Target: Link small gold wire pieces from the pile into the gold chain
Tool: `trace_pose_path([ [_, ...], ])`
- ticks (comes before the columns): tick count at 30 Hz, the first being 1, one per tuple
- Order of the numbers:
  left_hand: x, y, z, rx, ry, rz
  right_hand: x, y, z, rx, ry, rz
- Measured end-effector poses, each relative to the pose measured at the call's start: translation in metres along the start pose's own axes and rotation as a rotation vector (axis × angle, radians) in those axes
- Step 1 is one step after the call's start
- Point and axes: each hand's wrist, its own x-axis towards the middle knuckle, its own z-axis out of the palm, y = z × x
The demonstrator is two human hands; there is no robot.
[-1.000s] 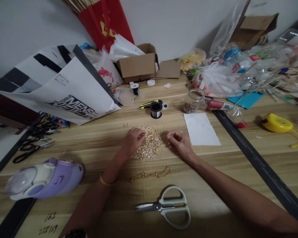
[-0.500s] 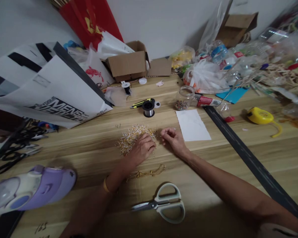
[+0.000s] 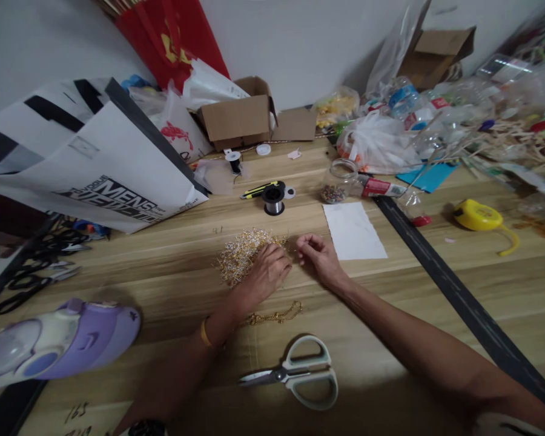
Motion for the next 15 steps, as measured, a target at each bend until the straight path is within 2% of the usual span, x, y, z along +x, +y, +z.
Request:
trace_pose_path([
  [15, 0.0056, 0.0055, -0.0005, 0.063, -0.045, 0.039, 0.0001, 0.0027, -0.0011, -0.015, -0.017, 0.018],
])
